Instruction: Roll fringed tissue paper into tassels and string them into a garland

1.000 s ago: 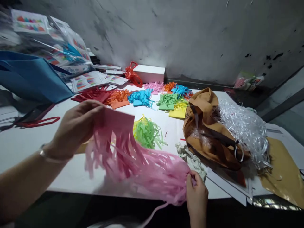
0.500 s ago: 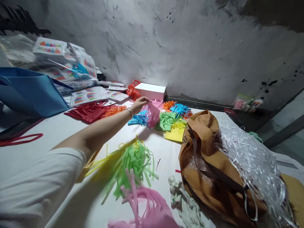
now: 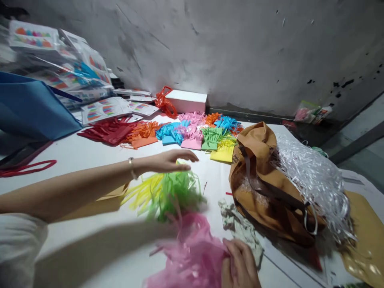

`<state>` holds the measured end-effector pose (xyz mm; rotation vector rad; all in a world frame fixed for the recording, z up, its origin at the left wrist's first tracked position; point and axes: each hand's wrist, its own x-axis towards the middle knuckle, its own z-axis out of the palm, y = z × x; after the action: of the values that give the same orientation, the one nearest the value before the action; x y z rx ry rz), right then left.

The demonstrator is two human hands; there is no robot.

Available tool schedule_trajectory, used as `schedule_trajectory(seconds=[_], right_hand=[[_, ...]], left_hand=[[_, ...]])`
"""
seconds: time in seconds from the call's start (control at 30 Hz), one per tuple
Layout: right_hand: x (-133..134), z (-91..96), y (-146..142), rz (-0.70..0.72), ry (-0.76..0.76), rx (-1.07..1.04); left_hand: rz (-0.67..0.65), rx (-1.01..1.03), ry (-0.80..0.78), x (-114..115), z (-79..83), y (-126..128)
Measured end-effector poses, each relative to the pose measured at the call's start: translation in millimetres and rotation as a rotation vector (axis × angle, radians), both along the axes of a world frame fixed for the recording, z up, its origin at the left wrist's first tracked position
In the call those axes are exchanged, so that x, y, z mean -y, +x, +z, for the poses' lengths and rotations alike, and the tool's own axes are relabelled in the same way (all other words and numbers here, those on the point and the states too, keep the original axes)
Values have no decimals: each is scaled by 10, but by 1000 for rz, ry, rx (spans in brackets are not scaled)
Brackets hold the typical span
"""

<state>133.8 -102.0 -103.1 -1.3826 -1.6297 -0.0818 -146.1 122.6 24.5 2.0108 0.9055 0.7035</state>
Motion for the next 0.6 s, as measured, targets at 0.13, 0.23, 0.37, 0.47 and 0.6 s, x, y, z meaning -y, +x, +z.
schedule_trajectory(seconds=[0.13,0.23,0.37,0.47,0.6], right_hand=[[26,625,-42,232,119,215],[97,951,-95,327,281,339],[193,948,-175,342,410,402],[198,812,-247,343,345,337],[159,733,-365,322,281,244]], left_hand=[[-297,-175,76,866,-4,272],[-277,-181,-91,1168,-31,338],[-360,-104,-444,1316,-17,280],[-315,60,-507,1430,26,196],[-267,222,-633,1597,16,110]])
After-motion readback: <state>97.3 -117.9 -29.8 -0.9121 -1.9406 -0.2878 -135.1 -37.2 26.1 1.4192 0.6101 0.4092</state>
